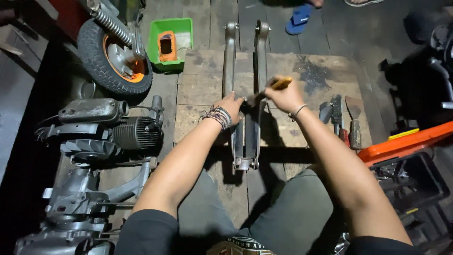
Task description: Cleaning a motorcycle swingarm by scraping and brushing off dirt and debris.
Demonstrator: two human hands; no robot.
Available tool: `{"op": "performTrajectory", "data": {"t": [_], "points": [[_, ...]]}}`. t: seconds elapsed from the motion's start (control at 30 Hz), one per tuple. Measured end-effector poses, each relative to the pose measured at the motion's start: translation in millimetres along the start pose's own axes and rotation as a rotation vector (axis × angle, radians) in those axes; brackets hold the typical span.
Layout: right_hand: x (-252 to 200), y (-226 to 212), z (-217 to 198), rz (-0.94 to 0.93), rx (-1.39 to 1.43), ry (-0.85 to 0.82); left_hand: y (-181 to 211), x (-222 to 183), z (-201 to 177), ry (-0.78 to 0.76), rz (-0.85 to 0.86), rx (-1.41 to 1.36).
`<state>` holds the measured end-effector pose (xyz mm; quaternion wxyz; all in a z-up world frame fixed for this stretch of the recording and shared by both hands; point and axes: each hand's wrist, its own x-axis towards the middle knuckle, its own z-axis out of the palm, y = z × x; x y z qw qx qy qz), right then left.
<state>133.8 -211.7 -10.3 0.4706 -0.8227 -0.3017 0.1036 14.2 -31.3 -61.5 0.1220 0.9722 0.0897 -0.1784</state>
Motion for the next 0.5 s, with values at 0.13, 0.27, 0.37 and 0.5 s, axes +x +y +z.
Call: {"op": "performTrajectory", "data": {"t": [0.13,0.27,0.37,0.5], "points": [[14.1,28.9,-9.3,0.154,-0.127,-0.006,0.5,0.3,-1.6,-0.022,-0.007,0.005],[5.5,4.7,-5.4,0.02,-0.173,0.048,2.2,-3.8,-5.7,-0.004,0.004,-0.006],[-2.6,-1.0,-3.9,0.06,0.076,-0.041,3.1,-5.4,-5.8,-0.005,0.007,-0.003],[14.1,17.1,-10.1,-0.021,-0.352,0.144,3.2,-5.8,-4.9,-0.014,-0.002,-0.011]]}}
